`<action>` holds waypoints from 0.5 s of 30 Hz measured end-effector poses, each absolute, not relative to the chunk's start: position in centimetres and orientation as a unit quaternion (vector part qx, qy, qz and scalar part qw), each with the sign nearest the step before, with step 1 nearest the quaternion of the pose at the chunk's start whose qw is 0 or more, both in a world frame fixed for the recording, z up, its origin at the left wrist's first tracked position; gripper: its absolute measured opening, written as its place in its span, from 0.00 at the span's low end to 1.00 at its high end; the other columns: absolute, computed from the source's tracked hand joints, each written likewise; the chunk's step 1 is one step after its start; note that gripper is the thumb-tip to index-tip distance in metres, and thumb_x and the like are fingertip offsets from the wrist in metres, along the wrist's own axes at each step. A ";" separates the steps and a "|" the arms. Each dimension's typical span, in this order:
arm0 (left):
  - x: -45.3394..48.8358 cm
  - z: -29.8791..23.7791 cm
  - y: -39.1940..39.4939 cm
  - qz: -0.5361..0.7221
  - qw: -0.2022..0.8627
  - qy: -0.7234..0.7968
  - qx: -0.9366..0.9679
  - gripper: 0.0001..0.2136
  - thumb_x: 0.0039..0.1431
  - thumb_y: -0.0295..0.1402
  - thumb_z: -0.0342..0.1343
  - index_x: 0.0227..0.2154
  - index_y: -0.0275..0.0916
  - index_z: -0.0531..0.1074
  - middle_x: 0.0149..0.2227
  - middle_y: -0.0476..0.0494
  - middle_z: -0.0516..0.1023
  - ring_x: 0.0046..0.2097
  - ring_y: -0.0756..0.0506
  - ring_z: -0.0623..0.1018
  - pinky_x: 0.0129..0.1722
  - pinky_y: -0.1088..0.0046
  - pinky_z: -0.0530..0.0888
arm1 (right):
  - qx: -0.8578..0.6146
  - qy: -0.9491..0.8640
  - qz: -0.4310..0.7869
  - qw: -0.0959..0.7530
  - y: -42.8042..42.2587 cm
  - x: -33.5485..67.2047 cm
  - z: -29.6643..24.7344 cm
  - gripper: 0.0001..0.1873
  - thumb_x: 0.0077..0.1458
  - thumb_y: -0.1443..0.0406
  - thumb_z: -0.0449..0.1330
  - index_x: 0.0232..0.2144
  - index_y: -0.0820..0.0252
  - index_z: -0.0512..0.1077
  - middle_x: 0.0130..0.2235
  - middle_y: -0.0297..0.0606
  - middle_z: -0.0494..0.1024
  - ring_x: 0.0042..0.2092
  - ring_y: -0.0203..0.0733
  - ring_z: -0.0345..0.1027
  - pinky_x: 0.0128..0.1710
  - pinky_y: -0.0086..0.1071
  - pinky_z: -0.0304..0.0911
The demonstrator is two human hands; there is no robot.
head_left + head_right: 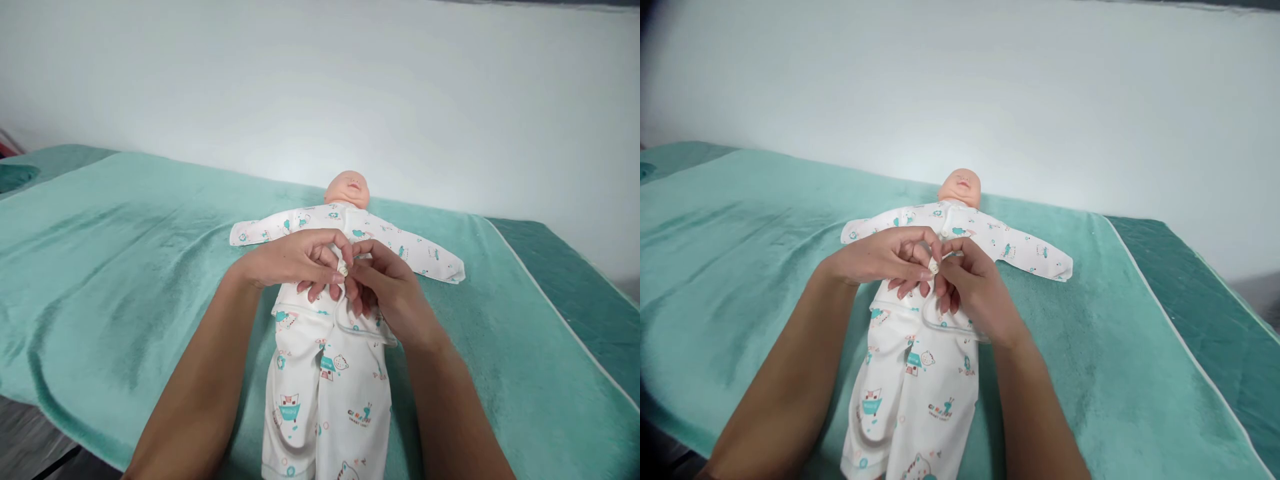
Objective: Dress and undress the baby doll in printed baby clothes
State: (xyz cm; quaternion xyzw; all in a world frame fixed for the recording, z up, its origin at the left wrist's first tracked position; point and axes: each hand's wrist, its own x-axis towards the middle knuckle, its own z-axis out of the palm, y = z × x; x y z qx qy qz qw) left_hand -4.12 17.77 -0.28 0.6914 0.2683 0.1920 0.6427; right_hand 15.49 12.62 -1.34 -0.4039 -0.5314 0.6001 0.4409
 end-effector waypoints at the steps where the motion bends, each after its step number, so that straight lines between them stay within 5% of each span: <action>1: -4.2 -0.1 17.7 0.171 0.636 0.275 0.700 0.09 0.59 0.32 0.61 0.41 0.40 0.70 0.30 0.49 0.81 0.24 0.54 0.76 0.21 0.80 0.65 | -0.405 -0.519 0.589 0.469 12.6 15.5 -1.5 0.02 0.59 0.66 0.58 0.36 0.54 0.67 0.19 0.23 0.66 0.16 0.30 0.58 0.16 0.25 0.50; 5: -4.7 0.0 17.5 0.128 0.629 0.260 0.721 0.07 0.59 0.32 0.61 0.40 0.39 0.74 0.29 0.47 0.82 0.25 0.53 0.77 0.19 0.81 0.62 | -0.407 -0.473 0.518 0.585 12.8 15.6 -2.2 0.04 0.57 0.65 0.61 0.34 0.52 0.67 0.19 0.23 0.60 0.17 0.30 0.53 0.15 0.26 0.45; 9: -4.5 -0.7 18.0 0.342 0.599 0.253 0.678 0.08 0.60 0.36 0.60 0.37 0.37 0.75 0.23 0.49 0.77 0.21 0.53 0.73 0.19 0.78 0.66 | -0.418 -0.483 0.400 0.657 13.0 15.8 -2.6 0.02 0.57 0.65 0.61 0.33 0.52 0.70 0.31 0.31 0.73 0.32 0.36 0.70 0.32 0.31 0.67; 12: -3.7 -1.5 18.8 0.544 0.507 0.285 0.605 0.05 0.59 0.34 0.60 0.36 0.39 0.73 0.25 0.51 0.76 0.25 0.52 0.75 0.25 0.76 0.72 | -0.437 -0.546 0.314 0.642 13.3 15.9 -3.0 0.07 0.59 0.66 0.60 0.39 0.51 0.76 0.46 0.36 0.78 0.51 0.44 0.71 0.53 0.40 0.67; 15: -2.9 -2.2 19.4 0.620 0.405 0.338 0.581 0.03 0.58 0.31 0.59 0.35 0.40 0.73 0.32 0.48 0.79 0.37 0.49 0.79 0.36 0.73 0.76 | -0.446 -0.617 0.292 0.579 13.4 15.7 -3.3 0.12 0.62 0.64 0.59 0.46 0.47 0.78 0.55 0.35 0.77 0.59 0.45 0.67 0.59 0.42 0.63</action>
